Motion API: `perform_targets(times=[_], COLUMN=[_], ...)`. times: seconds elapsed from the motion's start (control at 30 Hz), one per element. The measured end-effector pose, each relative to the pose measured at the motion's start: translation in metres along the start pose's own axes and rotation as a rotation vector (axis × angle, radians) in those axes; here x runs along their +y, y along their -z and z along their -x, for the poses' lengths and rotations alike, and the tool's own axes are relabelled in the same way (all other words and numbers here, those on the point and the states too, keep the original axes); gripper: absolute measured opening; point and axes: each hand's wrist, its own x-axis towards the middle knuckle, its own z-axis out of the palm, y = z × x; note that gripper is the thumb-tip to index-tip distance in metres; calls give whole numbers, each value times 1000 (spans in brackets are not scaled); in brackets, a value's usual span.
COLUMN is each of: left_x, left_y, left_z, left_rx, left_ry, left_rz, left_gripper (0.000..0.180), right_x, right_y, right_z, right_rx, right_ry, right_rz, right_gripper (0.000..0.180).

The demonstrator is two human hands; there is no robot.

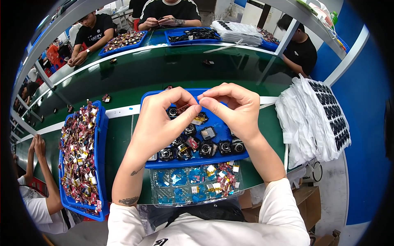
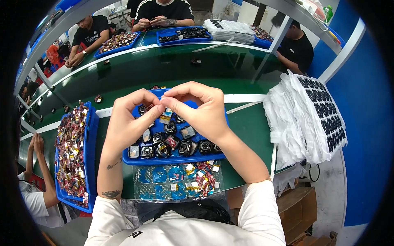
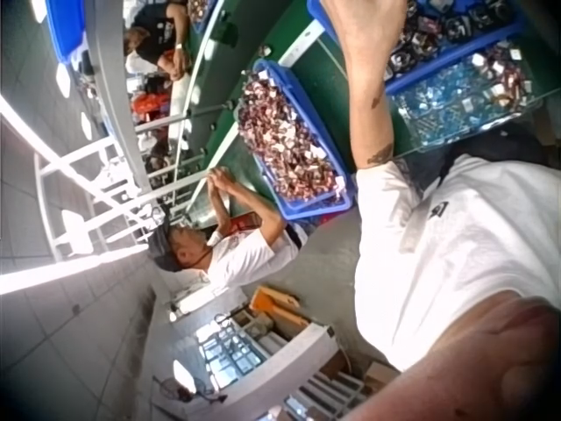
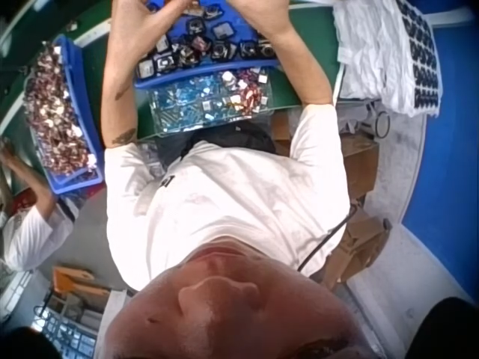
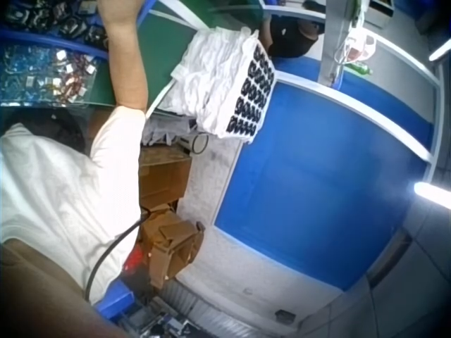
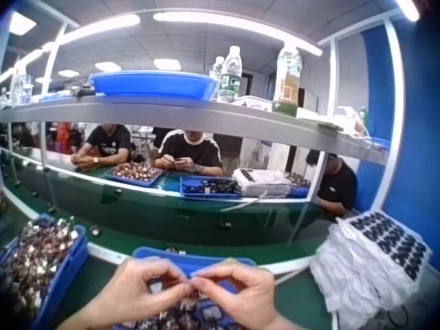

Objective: Assembling small electronic camera components on an assembly line.

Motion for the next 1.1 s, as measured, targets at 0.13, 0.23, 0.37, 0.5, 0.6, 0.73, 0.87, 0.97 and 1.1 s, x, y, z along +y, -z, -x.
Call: perform_targets(times=[0.13, 0.23, 0.37, 0.5, 0.6, 0.73, 0.87, 0.97, 1.1], left_x=[-4, -5, -4, -3, -2, 2, -2, -6, -8], left_y=[-4, -5, -4, -4, -2, 2, -2, -2, 2], left_z=[-1, -2, 0, 0, 0, 0, 0, -2, -1], left_rx=[114, 136, 123, 107, 75, 8, 15, 70, -13], left_ry=[-110, -109, -112, -117, -110, -98, -39, 43, 43], left_rz=[153, 157, 160, 118, 98, 38, 120, 248, 236], left_gripper=[10, 9, 8, 7, 8, 9, 10, 11, 9], right_x=[-9, -4, -6, -1, -4, 0, 3, 3, 0], right_y=[13, 15, 10, 13, 13, 13, 17, 13, 10], right_z=[-7, -7, -8, -6, -7, -6, -5, -4, -4], right_rx=[-93, -146, -148, -146, -132, -149, -162, -147, -183], right_ry=[-115, -174, -329, -272, -294, -307, -263, -261, -337], right_rz=[-197, -223, -317, -258, -285, -291, -296, -276, -267], right_gripper=[20, 20, 19, 18, 18, 16, 14, 14, 13])
